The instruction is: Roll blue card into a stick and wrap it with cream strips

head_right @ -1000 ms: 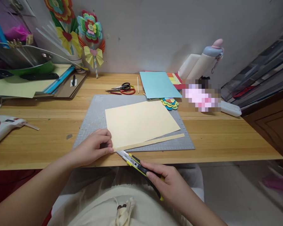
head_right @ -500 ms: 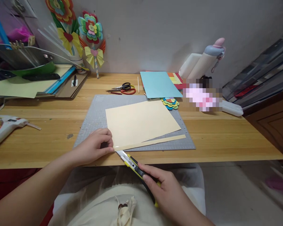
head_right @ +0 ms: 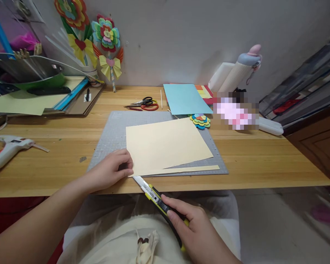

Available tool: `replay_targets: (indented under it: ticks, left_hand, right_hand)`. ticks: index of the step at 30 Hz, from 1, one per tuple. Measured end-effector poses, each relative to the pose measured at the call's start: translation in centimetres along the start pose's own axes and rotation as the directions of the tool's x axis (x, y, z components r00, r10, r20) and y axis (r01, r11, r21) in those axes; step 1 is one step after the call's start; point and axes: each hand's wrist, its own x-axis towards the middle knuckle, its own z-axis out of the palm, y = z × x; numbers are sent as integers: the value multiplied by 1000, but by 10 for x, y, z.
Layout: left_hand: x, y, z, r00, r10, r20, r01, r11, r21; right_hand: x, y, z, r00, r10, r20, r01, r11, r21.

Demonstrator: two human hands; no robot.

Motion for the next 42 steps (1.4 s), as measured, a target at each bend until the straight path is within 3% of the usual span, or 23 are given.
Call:
replay_targets:
  ticks: [5, 10, 14, 22, 27, 35, 39, 42]
  left_hand:
    - [16, 12, -8, 992, -101, 75, 92, 989, 114]
    - [47, 29, -17, 941, -269, 205, 202, 933, 296]
    - [60, 36, -20, 913, -320, 255, 211, 902, 377]
    - [57, 35, -19, 912, -318, 261, 200, 897, 393]
    - [56, 35, -20, 917, -312, 249, 203, 902, 382]
    - [55, 32, -18, 928, -281, 243, 183, 916, 357]
    - [51, 22, -22, 941, -238, 239, 167, 945, 281]
    - [42, 16, -25, 953, -210, 217, 167, 965, 201]
  right_hand:
    - [3, -4, -2, 1000, -19, 10, 19, 1000, 8]
    - [3, -3, -3, 1000, -12, 16, 12, 1000, 5]
    - [2, -1, 0, 1000, -11, 1, 11, 1000, 21]
    - [4, -3, 5, 1000, 7, 10, -7, 998, 57]
    - [6, -3, 10, 999, -46, -2, 46, 996, 80]
    - [2, -13, 17, 994, -59, 89, 52, 996, 74]
    - [-2, -7, 0, 991, -45, 126, 29, 992, 125]
    - [-13, 13, -26, 996, 13, 90, -42, 942, 334]
